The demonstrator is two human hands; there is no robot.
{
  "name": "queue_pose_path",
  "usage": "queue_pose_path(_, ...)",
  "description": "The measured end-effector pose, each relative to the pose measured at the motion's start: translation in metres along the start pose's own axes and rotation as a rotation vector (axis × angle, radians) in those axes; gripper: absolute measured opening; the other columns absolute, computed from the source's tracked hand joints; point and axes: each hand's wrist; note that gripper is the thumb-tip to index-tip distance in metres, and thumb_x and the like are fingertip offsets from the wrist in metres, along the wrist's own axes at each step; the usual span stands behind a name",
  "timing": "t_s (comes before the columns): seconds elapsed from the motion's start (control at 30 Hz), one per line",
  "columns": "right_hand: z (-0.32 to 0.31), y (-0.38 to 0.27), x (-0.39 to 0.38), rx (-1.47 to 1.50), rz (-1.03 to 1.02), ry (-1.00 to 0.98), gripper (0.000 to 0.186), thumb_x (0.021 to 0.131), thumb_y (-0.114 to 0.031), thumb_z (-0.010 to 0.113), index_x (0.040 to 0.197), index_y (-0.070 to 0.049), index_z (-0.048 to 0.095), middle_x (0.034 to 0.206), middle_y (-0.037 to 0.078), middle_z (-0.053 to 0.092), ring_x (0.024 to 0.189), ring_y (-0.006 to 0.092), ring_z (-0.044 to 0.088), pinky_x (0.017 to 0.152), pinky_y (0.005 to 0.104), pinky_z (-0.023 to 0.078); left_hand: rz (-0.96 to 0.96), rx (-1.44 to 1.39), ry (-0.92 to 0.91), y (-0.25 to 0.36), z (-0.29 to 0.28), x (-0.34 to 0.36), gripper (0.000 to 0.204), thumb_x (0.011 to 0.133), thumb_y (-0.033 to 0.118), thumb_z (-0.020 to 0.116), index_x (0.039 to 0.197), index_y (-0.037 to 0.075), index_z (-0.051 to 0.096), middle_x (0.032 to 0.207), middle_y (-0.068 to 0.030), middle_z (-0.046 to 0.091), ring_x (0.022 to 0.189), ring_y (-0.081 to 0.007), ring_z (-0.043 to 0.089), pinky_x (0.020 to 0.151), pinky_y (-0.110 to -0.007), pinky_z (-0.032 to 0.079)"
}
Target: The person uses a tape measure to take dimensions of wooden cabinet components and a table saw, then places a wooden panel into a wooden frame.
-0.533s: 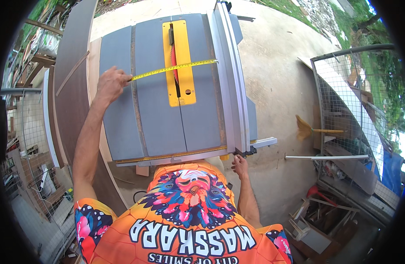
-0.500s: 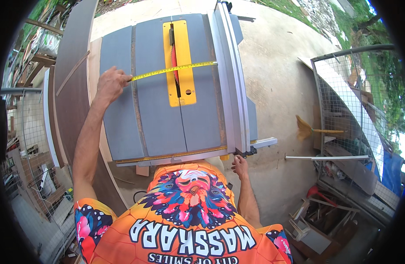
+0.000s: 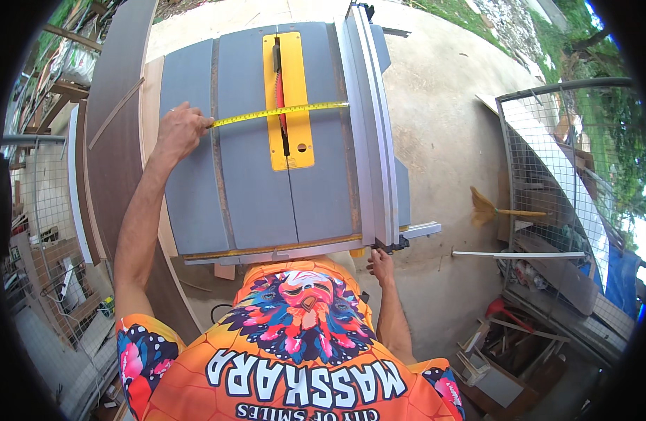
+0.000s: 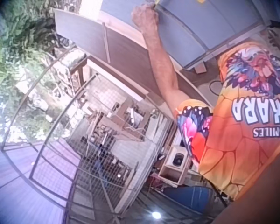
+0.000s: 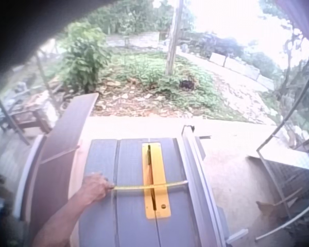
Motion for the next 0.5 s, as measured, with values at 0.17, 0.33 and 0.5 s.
queue_pose_path(0.17, 0.0006, -0.0018, -0.0046, -0.028, -0.014, 0.001, 0.042, 0.109, -0.043, 0.060, 0.138, -0.012, 0.064, 0.099, 0.008, 0.071, 0.070, 0.0165, 0.070, 0.057, 0.0297, 0.053, -0.025, 0.032, -0.060, 0.0026, -0.0031, 0.0021, 0.020, 0.091, 0.017, 0.079, 0.108, 0.024, 0.087, 0.089, 0.0015, 0.074, 0.091, -0.0204, 0.064, 0.080, -0.039, 0.055)
queue_pose_path(0.33, 0.0010, -0.0025, -0.0075, -0.016, -0.010, -0.017, 0.042, 0.109, -0.042, 0.060, 0.139, -0.013, 0.064, 0.099, 0.008, 0.071, 0.070, 0.0164, 0.070, 0.057, 0.0296, 0.053, -0.023, 0.034, -0.078, 0.0038, -0.0039, 0.0048, 0.020, 0.092, 0.019, 0.079, 0.109, 0.024, 0.087, 0.091, 0.0013, 0.074, 0.091, -0.0208, 0.064, 0.080, -0.038, 0.055)
queue_pose_path(0.5, 0.0000, -0.0009, -0.0056, -0.014, -0.008, -0.013, 0.042, 0.109, -0.042, 0.059, 0.139, -0.013, 0.064, 0.099, 0.008, 0.071, 0.070, 0.0164, 0.070, 0.057, 0.0296, 0.053, -0.013, 0.028, -0.069, 0.0016, -0.0022, 0.0043, 0.021, 0.092, 0.020, 0.079, 0.110, 0.023, 0.087, 0.092, 0.0012, 0.075, 0.091, -0.0210, 0.064, 0.081, -0.039, 0.056)
Point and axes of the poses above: each hand's wrist, its own x-axis towards the middle knuckle, its own z-axis out of the palm, y = z × x
